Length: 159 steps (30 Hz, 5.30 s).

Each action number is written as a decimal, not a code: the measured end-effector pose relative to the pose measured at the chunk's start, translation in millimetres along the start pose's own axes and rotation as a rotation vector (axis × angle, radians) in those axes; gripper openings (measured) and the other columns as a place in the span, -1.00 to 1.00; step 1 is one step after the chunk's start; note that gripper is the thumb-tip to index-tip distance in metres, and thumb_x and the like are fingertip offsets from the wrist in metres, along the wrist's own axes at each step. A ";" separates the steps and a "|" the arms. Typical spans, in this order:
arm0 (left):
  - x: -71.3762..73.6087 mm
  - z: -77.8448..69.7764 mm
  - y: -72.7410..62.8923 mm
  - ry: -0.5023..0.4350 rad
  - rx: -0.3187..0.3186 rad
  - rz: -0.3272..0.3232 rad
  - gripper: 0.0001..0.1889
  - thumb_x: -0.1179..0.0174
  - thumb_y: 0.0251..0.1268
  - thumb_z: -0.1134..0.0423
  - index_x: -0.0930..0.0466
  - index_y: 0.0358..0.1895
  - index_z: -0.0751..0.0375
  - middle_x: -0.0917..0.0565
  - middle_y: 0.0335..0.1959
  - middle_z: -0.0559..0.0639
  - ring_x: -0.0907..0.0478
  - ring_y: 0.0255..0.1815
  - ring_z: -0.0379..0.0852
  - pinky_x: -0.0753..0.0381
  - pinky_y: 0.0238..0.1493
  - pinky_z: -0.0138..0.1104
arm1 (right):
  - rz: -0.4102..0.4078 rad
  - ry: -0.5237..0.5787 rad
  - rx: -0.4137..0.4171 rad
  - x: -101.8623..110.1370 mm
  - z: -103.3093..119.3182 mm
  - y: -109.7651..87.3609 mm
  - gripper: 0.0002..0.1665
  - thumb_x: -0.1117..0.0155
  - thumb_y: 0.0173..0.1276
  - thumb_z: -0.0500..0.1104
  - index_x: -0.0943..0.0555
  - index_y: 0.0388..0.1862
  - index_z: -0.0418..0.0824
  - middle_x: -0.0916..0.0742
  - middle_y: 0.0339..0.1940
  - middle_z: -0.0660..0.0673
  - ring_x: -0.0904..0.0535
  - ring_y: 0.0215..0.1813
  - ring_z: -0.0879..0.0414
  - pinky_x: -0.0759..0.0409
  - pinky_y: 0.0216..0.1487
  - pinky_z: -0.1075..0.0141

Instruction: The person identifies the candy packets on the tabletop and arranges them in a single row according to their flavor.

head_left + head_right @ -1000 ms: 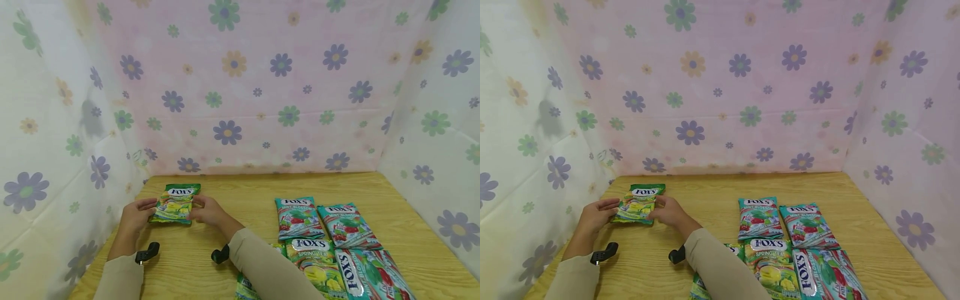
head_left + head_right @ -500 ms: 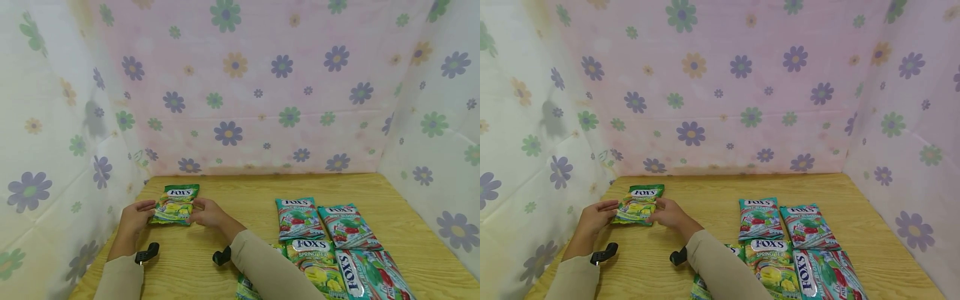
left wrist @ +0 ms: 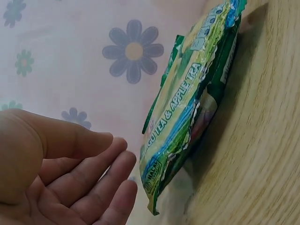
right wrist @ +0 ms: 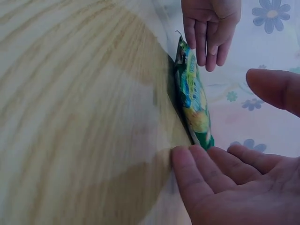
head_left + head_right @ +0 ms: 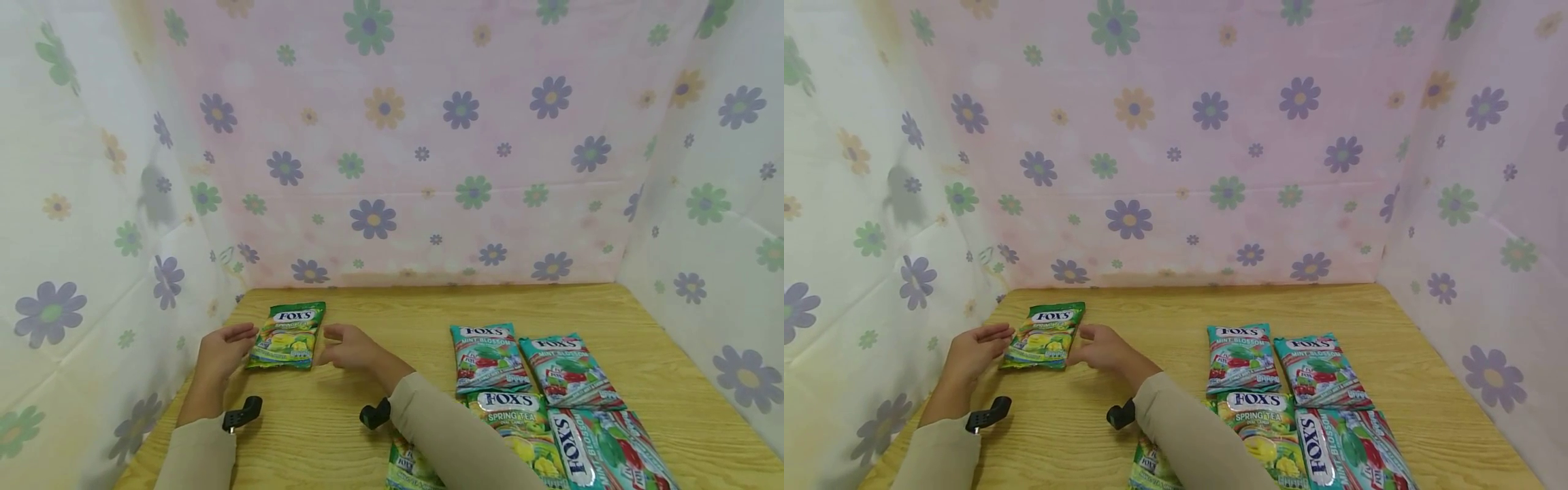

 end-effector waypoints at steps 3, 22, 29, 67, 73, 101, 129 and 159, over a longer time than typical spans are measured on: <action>-2.4 -7.0 -1.9 0.044 -0.039 -0.002 -0.51 -0.14 0.55 0.34 -0.41 0.46 0.42 -0.56 0.38 0.33 -0.58 0.31 0.09 -0.58 -0.15 -0.66 | 0.006 -0.096 0.021 9.5 5.9 -6.7 -0.07 -0.46 0.34 -0.12 -0.30 0.63 -0.16 -0.44 0.59 -0.11 -0.44 0.53 -0.11 -0.58 0.37 -0.02; -35.4 -39.3 -14.8 0.145 -0.136 0.095 -0.51 -0.15 0.57 0.27 -0.44 0.46 0.31 -0.55 0.40 0.30 -0.46 0.43 0.26 -0.56 0.36 0.04 | -0.014 -0.427 0.238 77.3 29.1 -72.7 -0.37 -0.27 0.55 -0.08 -0.42 0.55 -0.10 -0.58 0.46 -0.08 -0.51 0.46 -0.09 -0.56 0.39 0.02; -61.9 -59.4 -31.0 0.219 -0.251 0.143 -0.56 -0.20 0.54 0.25 -0.52 0.38 0.30 -0.64 0.28 0.25 -0.55 0.32 0.24 -0.61 0.28 0.04 | 0.024 -0.598 0.258 101.8 21.4 -104.2 -0.48 -0.27 0.56 -0.03 -0.53 0.43 -0.05 -0.66 0.33 -0.03 -0.64 0.31 0.05 -0.65 0.27 0.15; -187.4 -71.5 -133.6 0.018 -0.069 0.963 -0.66 -0.17 0.56 0.09 -0.69 0.07 0.30 -0.81 -0.29 0.18 -0.81 -0.37 0.01 -0.79 -0.33 -0.22 | 0.137 -0.495 -0.066 136.9 -4.7 -209.4 -0.77 -0.33 0.51 -0.01 -0.73 -0.09 -0.14 -0.79 -0.46 -0.13 -0.75 -0.52 -0.08 -0.71 -0.35 0.16; -188.8 -69.0 -138.6 0.008 -0.044 0.989 -0.65 -0.17 0.56 0.06 -0.68 0.10 0.28 -0.80 -0.28 0.18 -0.81 -0.36 0.02 -0.79 -0.33 -0.20 | 0.150 -0.479 -0.088 134.6 -6.2 -208.3 -0.80 -0.34 0.50 -0.01 -0.75 -0.12 -0.10 -0.80 -0.46 -0.14 -0.75 -0.53 -0.07 -0.72 -0.42 0.14; -186.5 -71.4 -140.5 -0.018 -0.024 1.016 -0.58 -0.16 0.58 0.10 -0.45 0.25 0.36 -0.80 -0.23 0.20 -0.81 -0.33 0.05 -0.79 -0.33 -0.19 | 0.165 -0.496 -0.107 127.2 -5.8 -214.7 -0.80 -0.29 0.55 -0.02 -0.67 -0.20 -0.12 -0.75 -0.44 -0.19 -0.72 -0.50 -0.13 -0.67 -0.51 0.03; -174.4 -65.4 -131.9 -0.027 0.013 1.041 -0.64 -0.21 0.52 0.15 -0.47 0.11 0.38 -0.78 -0.29 0.26 -0.79 -0.42 -0.04 -0.77 -0.42 -0.27 | 0.055 -0.529 -0.041 117.5 -13.1 -202.8 -0.18 -0.48 0.37 -0.01 -0.46 0.41 -0.49 -0.76 -0.59 -0.04 -0.60 -0.64 0.10 -0.62 -0.46 0.25; -156.9 -86.8 -114.5 0.035 -0.122 0.862 -0.32 -0.26 0.46 0.09 -0.28 0.41 0.53 -0.77 -0.18 0.15 -0.78 -0.30 0.10 -0.80 -0.27 -0.07 | -0.054 -0.559 0.039 123.4 9.9 -183.6 -0.20 -0.57 0.27 -0.03 -0.51 0.38 -0.38 -0.77 -0.25 0.02 -0.72 -0.33 0.13 -0.69 -0.23 0.18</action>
Point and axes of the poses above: each hand's wrist, its own y-axis towards the middle knuckle, its own x-axis out of the back of the hand, z = x × y, the point moved 4 cm from there along y, towards the middle knuckle
